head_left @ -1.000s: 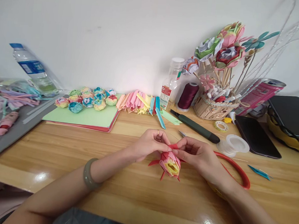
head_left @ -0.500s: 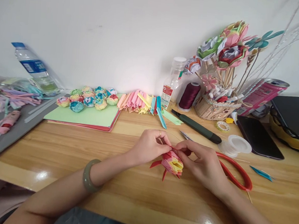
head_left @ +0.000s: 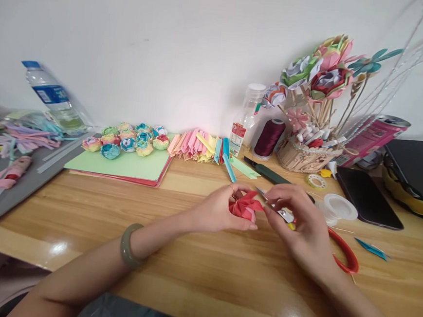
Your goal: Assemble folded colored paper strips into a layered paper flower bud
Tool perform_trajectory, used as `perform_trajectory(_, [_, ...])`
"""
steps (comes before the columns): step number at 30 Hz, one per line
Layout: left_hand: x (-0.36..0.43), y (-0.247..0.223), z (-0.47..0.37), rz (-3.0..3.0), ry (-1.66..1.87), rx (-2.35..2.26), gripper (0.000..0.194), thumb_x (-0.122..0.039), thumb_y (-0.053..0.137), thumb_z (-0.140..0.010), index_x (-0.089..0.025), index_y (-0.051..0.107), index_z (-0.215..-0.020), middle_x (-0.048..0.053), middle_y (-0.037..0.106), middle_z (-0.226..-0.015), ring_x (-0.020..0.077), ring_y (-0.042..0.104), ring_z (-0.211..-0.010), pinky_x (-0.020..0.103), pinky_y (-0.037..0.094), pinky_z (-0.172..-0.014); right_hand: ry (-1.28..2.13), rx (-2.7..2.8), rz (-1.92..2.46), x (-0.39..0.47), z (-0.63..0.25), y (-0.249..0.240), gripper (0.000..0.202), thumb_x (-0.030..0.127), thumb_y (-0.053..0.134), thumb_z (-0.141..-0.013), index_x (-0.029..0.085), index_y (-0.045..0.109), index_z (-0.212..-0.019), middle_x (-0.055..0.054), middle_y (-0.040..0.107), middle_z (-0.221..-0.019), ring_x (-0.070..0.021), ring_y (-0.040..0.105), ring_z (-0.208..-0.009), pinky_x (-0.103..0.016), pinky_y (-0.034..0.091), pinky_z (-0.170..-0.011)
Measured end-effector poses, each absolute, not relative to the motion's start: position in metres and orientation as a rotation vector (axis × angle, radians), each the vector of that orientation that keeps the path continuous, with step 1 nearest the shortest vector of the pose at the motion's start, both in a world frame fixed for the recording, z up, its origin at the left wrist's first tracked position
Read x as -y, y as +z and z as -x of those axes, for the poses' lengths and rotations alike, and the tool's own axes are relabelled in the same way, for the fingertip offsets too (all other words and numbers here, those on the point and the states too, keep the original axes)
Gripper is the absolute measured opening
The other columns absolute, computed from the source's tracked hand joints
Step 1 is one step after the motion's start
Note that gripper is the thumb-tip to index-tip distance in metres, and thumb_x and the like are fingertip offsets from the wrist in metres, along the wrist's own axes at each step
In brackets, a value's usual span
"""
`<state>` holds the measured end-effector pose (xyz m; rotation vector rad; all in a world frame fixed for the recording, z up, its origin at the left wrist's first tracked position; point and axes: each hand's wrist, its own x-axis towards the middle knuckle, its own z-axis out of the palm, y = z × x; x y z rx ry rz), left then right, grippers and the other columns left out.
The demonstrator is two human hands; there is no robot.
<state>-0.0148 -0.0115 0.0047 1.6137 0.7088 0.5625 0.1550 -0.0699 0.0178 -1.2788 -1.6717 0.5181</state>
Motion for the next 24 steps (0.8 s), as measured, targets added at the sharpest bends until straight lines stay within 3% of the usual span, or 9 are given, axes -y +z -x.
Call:
perform_trajectory(4, [0.0118,0.0037,0.0145,-2.201,0.737,-0.948,0.047,-0.039,0.068,-0.066,-0.014,0.053,-0.103,0.011,0.054,-0.101,0.0259,0.048,-0.099,0.041,0.041,-0.087,1.057,1.529,1.381,0.0668,-0.1541,0.0216,0.026,0.039,0.049,-0.085,0.02,0.057,-0.069,0.0,0.053,-0.064,-0.0139,0.049,-0.06,-0.026,0.038,-0.056])
perform_trajectory(7, [0.0129,0.0021,0.0135,-2.461,0.681,-1.071,0.037,-0.042,0.059,-0.073,-0.013,0.055,-0.095,0.011,0.055,-0.094,0.0265,0.048,-0.093,0.041,0.044,-0.078,1.198,1.472,1.331,0.0663,-0.1551,0.0195,0.025,0.04,0.054,-0.082,0.019,0.058,-0.069,0.001,0.053,-0.064,-0.0127,0.046,-0.06,-0.025,0.036,-0.055])
perform_trajectory(12, [0.017,-0.0005,0.0129,-2.685,0.585,-1.203,0.034,-0.043,0.049,-0.08,-0.015,0.052,-0.099,0.009,0.054,-0.097,0.0257,0.047,-0.095,0.036,0.047,-0.066,1.227,1.428,1.309,0.0681,-0.1534,0.0194,0.029,0.043,0.055,-0.081,0.018,0.058,-0.066,0.001,0.051,-0.063,-0.0123,0.043,-0.059,-0.025,0.034,-0.055])
perform_trajectory(16, [0.0181,-0.0014,0.0114,-2.613,0.605,-1.171,0.033,-0.046,0.047,-0.08,-0.017,0.051,-0.096,0.008,0.054,-0.096,0.023,0.047,-0.094,0.036,0.047,-0.07,1.179,1.466,1.342,0.0685,-0.1498,0.0226,0.03,0.045,0.06,-0.076,0.019,0.055,-0.062,0.003,0.042,-0.058,-0.0108,0.035,-0.054,-0.025,0.029,-0.052])
perform_trajectory(24, [0.0191,-0.0038,0.0095,-2.366,0.82,-0.953,0.028,-0.034,0.057,-0.072,-0.016,0.048,-0.091,0.007,0.052,-0.09,0.021,0.047,-0.088,0.036,0.045,-0.075,1.208,1.488,1.293,0.0679,-0.1507,0.0206,0.032,0.047,0.059,-0.077,0.019,0.054,-0.062,0.004,0.041,-0.058,-0.0105,0.034,-0.053,-0.025,0.028,-0.05])
